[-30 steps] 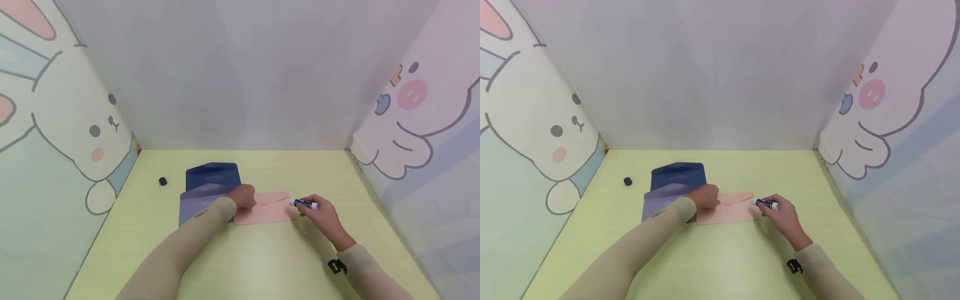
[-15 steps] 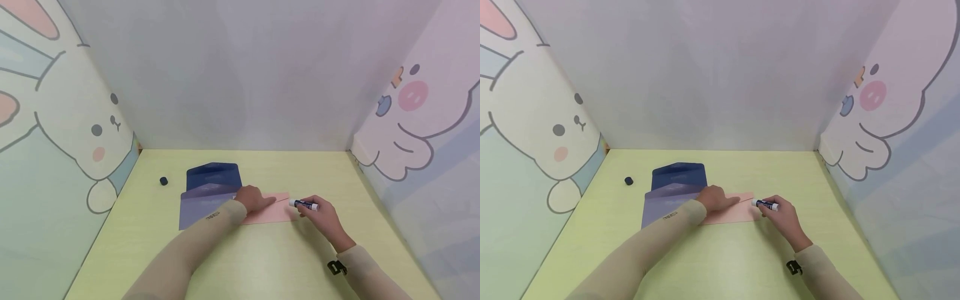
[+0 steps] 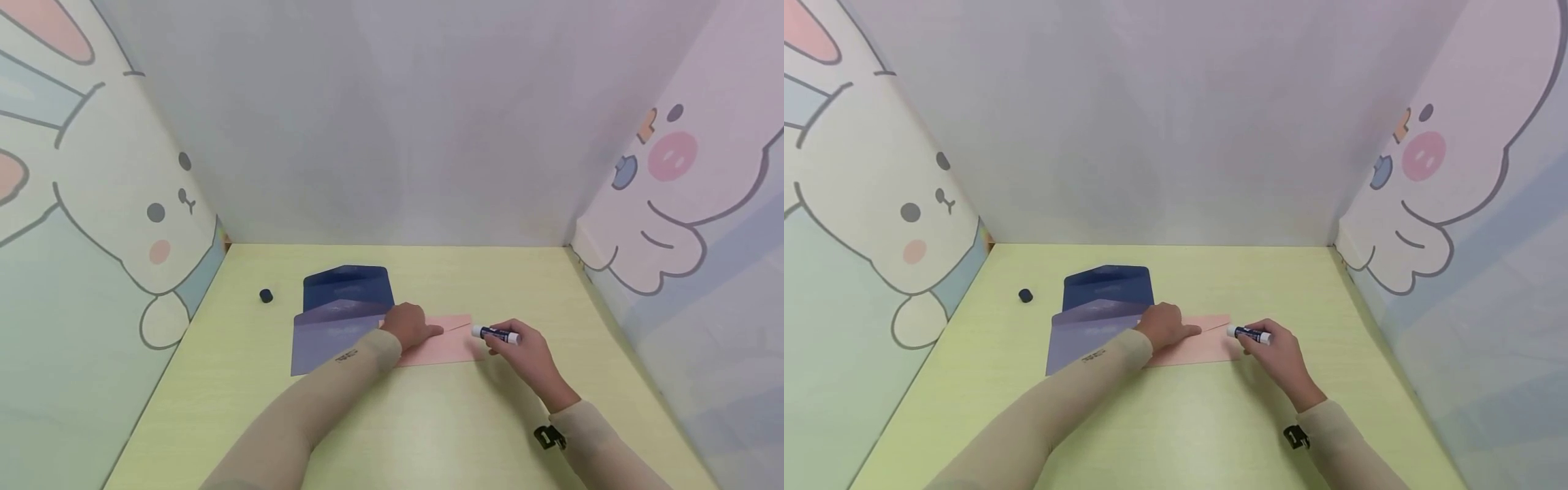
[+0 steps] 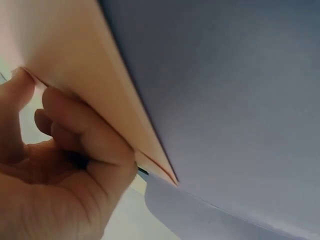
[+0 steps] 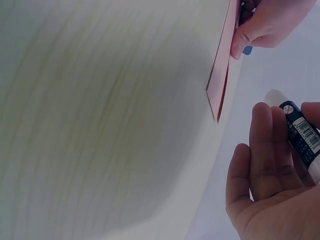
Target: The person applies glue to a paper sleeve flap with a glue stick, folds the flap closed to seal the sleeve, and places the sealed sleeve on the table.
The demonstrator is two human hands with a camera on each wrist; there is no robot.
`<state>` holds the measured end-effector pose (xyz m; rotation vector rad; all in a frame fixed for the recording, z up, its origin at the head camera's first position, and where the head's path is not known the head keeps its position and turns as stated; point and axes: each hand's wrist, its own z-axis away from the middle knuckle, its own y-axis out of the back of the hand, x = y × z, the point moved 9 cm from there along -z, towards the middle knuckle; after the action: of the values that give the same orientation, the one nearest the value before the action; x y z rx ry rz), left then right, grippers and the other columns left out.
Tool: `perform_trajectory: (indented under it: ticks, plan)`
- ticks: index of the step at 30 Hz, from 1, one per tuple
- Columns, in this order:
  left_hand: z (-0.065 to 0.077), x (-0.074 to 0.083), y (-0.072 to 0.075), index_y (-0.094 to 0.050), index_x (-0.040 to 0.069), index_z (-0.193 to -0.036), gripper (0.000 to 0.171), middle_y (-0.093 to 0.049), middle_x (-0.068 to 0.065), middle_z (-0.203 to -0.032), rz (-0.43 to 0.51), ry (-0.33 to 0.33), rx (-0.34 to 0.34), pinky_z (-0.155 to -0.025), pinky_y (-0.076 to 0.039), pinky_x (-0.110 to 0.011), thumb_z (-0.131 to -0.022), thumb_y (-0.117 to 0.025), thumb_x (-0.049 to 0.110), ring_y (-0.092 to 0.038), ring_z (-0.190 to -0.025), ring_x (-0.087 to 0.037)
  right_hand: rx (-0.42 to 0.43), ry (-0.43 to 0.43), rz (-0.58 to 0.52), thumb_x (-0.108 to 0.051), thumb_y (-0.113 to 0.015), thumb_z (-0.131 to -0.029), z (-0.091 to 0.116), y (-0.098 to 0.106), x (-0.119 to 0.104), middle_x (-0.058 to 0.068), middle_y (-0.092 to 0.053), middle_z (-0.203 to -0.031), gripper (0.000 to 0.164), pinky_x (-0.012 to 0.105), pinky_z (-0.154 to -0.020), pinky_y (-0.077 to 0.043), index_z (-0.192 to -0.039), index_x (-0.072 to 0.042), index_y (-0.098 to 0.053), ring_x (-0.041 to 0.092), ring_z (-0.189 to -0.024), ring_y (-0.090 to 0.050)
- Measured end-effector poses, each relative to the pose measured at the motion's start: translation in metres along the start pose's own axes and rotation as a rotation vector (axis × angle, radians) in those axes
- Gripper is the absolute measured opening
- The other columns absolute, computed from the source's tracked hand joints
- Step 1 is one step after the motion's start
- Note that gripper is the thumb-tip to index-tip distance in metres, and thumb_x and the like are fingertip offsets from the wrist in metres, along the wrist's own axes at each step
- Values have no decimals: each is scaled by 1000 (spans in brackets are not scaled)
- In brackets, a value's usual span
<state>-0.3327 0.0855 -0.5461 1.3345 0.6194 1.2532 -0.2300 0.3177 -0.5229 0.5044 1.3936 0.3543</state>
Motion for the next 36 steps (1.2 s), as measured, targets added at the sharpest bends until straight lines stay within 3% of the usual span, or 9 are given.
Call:
perform_trajectory:
  ticks: [11,21,31,36]
  plan:
    - [-6,-10,-2,-61,16,-75,49,-54,3,-69,47,-29,-48,-68,-47,-31,-96,-78,57,-54,-64,-16,-6,-7,-10,-44,-81,-98,1,-3,1,14,-82,-113,46,28,-67,-54,-126,-8,-71,16,-93,-78]
    - [-5,-13,4,-59,11,-79,25,-56,0,-74,59,-67,-105,-64,-43,-30,-98,-72,21,-52,-67,-18,-11,-12,-15,-44,-81,-98,0,-3,1,14,-82,-111,46,29,-66,-53,-126,-9,-72,16,-93,-78]
    - [-2,-13,6,-56,13,-75,26,-52,1,-71,48,-65,-111,-62,-41,-29,-97,-69,18,-49,-65,-17,-11,-16,-13,-44,-81,-98,-4,-5,6,13,-82,-109,45,29,-67,-54,-125,-9,-72,14,-90,-78]
    - [0,-14,6,-59,12,-88,17,-56,0,-78,74,-64,-126,-66,-43,-30,-100,-68,20,-52,-70,-18,-12,-4,-21,-43,-81,-98,-3,-6,2,13,-82,-108,46,29,-67,-54,-125,-7,-72,14,-90,-78]
